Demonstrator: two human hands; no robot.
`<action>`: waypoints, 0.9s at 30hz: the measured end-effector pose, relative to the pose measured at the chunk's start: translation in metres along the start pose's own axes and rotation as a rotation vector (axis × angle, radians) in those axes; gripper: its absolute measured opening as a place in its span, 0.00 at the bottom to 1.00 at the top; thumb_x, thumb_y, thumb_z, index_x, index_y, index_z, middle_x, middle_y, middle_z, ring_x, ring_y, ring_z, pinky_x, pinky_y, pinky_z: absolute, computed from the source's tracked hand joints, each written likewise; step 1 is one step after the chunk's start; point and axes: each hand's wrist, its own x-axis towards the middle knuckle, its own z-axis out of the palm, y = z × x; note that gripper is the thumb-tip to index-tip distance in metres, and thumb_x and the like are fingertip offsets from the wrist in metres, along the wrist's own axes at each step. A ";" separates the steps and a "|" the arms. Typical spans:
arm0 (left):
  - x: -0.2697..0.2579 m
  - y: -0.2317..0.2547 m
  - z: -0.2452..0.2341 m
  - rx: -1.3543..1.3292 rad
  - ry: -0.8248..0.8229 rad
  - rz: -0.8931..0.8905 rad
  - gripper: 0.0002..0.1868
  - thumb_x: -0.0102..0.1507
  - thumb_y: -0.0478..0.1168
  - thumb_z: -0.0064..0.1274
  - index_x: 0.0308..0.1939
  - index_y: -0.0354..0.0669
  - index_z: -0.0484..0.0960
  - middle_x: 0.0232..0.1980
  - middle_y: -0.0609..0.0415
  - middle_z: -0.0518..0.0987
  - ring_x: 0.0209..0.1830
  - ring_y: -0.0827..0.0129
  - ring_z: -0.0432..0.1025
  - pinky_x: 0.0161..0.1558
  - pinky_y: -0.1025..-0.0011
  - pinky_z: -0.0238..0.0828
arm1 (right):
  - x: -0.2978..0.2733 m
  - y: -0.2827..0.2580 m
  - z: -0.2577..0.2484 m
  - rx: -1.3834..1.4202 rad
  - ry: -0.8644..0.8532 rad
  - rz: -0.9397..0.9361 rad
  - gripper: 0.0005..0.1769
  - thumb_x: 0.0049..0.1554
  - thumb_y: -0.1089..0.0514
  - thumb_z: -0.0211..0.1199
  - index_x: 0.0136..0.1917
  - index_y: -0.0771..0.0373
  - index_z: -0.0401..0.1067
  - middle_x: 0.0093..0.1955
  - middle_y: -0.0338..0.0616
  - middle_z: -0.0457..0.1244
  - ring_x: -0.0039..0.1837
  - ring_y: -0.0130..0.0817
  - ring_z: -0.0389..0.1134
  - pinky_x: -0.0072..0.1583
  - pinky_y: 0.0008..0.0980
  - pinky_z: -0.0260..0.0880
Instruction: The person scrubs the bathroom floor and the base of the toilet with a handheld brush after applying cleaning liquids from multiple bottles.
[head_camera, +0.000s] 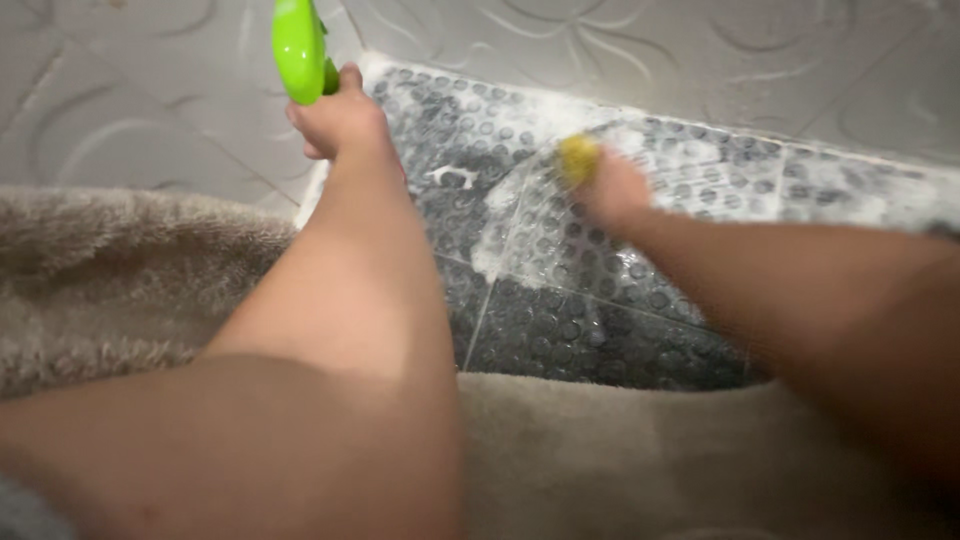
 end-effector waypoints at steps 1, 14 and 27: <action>-0.001 0.003 -0.004 -0.008 -0.009 -0.004 0.32 0.58 0.41 0.67 0.63 0.47 0.71 0.65 0.45 0.67 0.70 0.55 0.59 0.64 0.57 0.66 | -0.012 -0.021 0.021 0.179 -0.190 0.064 0.17 0.64 0.57 0.51 0.65 0.57 0.68 0.46 0.51 0.69 0.37 0.36 0.72 0.38 0.38 0.78; 0.023 -0.010 -0.011 -0.034 -0.078 0.322 0.26 0.55 0.35 0.68 0.56 0.49 0.78 0.50 0.56 0.82 0.51 0.63 0.78 0.55 0.61 0.72 | 0.053 -0.047 0.020 0.006 -0.059 -0.128 0.23 0.58 0.42 0.60 0.58 0.60 0.71 0.42 0.44 0.67 0.37 0.33 0.67 0.41 0.39 0.73; 0.030 -0.026 -0.004 -0.052 -0.075 0.261 0.29 0.55 0.35 0.68 0.59 0.46 0.75 0.50 0.54 0.84 0.47 0.64 0.78 0.52 0.64 0.73 | -0.014 -0.116 0.068 -0.073 -0.363 -0.271 0.32 0.59 0.32 0.54 0.69 0.51 0.66 0.52 0.51 0.70 0.50 0.46 0.72 0.55 0.49 0.77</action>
